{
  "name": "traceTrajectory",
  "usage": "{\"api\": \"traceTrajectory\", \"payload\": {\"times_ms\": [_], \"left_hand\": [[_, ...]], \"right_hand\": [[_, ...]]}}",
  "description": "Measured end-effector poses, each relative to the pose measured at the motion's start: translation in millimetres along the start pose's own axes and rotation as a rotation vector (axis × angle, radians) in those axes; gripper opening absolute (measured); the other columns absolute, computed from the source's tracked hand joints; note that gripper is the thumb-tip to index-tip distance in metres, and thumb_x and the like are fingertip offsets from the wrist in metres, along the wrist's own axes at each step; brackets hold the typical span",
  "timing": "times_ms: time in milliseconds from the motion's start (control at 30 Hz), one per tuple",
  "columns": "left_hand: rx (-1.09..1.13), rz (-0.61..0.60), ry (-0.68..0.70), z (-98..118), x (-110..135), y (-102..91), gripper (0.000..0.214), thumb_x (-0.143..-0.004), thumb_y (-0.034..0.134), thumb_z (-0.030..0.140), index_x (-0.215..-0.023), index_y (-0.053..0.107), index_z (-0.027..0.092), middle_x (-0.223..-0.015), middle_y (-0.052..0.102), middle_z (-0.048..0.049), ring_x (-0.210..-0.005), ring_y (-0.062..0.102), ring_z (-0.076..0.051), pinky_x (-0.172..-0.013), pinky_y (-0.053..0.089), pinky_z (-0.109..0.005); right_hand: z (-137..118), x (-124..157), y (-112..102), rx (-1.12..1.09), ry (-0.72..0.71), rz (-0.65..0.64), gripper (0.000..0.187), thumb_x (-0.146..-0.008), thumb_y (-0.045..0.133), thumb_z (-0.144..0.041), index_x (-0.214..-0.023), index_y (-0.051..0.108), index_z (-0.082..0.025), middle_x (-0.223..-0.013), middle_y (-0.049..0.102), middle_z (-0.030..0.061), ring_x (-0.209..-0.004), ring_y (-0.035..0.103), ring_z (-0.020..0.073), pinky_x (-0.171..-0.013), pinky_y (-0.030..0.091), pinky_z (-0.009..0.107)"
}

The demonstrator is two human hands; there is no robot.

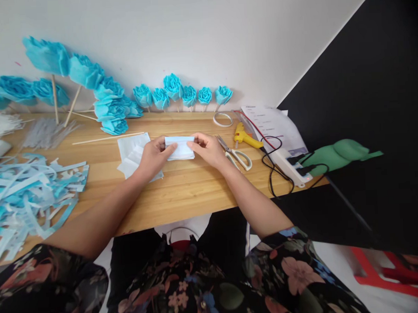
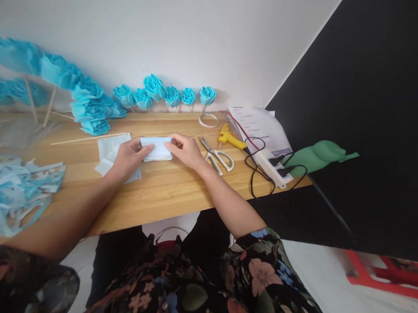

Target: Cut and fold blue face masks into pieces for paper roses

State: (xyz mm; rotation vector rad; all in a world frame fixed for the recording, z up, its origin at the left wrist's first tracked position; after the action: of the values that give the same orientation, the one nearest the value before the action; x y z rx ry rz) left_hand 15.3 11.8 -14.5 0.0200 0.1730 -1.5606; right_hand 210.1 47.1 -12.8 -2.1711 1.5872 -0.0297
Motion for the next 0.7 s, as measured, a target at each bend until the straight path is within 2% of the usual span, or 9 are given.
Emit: {"api": "traceTrajectory", "payload": {"times_ms": [267, 367, 433, 567, 700], "left_hand": [[0.002, 0.023, 0.017, 0.4, 0.7, -0.5, 0.036, -0.073, 0.075, 0.050, -0.084, 0.067, 0.017, -0.080, 0.072, -0.0044, -0.072, 0.061, -0.017, -0.062, 0.046, -0.027], [0.034, 0.012, 0.030, 0.6, 0.4, 0.2, 0.038, -0.072, 0.075, 0.051, -0.086, 0.067, 0.017, -0.083, 0.072, -0.0050, -0.074, 0.062, -0.018, -0.065, 0.048, -0.029], [0.035, 0.006, 0.035, 0.0, 0.3, 0.2, 0.038, -0.072, 0.075, 0.052, -0.086, 0.066, 0.018, -0.077, 0.070, -0.0036, -0.069, 0.061, -0.017, -0.062, 0.047, -0.028], [-0.092, -0.043, 0.033, -0.2, 1.0, -0.1, 0.031, -0.074, 0.073, 0.048, -0.079, 0.065, 0.018, -0.068, 0.066, -0.0015, -0.060, 0.057, -0.015, -0.057, 0.044, -0.028], [-0.264, -0.075, 0.118, 6.2, 3.4, 1.4, 0.022, -0.076, 0.069, 0.040, -0.084, 0.069, 0.019, -0.080, 0.073, -0.0036, -0.070, 0.063, -0.018, -0.065, 0.049, -0.028]], "right_hand": [[-7.0, 2.5, -0.3, -0.063, 0.027, -0.063, 0.052, -0.082, 0.068, -0.051, -0.124, 0.065, -0.019, -0.080, 0.065, -0.0012, -0.071, 0.057, 0.0137, -0.066, 0.045, 0.026], [-7.1, 2.3, 0.4, -0.044, 0.031, -0.069, 0.036, -0.081, 0.068, -0.049, -0.101, 0.067, -0.018, -0.081, 0.066, 0.0008, -0.073, 0.059, 0.0145, -0.067, 0.046, 0.026], [-7.4, 2.2, 0.2, -0.009, 0.016, -0.042, 0.029, -0.082, 0.065, -0.048, -0.086, 0.063, -0.019, -0.078, 0.065, 0.0009, -0.073, 0.058, 0.0145, -0.067, 0.046, 0.026], [-8.8, 2.9, -1.2, -0.030, -0.024, -0.002, 0.027, -0.086, 0.061, -0.045, -0.092, 0.064, -0.019, -0.083, 0.067, 0.0011, -0.076, 0.059, 0.0149, -0.069, 0.046, 0.026], [-10.4, 4.3, -1.4, 0.084, -0.116, -0.013, 0.025, -0.089, 0.061, -0.043, -0.096, 0.068, -0.020, -0.087, 0.070, 0.0019, -0.080, 0.062, 0.0168, -0.075, 0.048, 0.029]]}}
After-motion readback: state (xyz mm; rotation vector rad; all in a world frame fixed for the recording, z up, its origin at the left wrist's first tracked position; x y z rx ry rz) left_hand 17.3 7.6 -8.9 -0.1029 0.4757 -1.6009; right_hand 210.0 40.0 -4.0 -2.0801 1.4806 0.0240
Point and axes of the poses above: each hand's wrist, its own x-axis away from the middle knuckle, its own y-axis out of the palm, z = x × y, the point moved 1 cm from there along -x, towards the middle knuckle
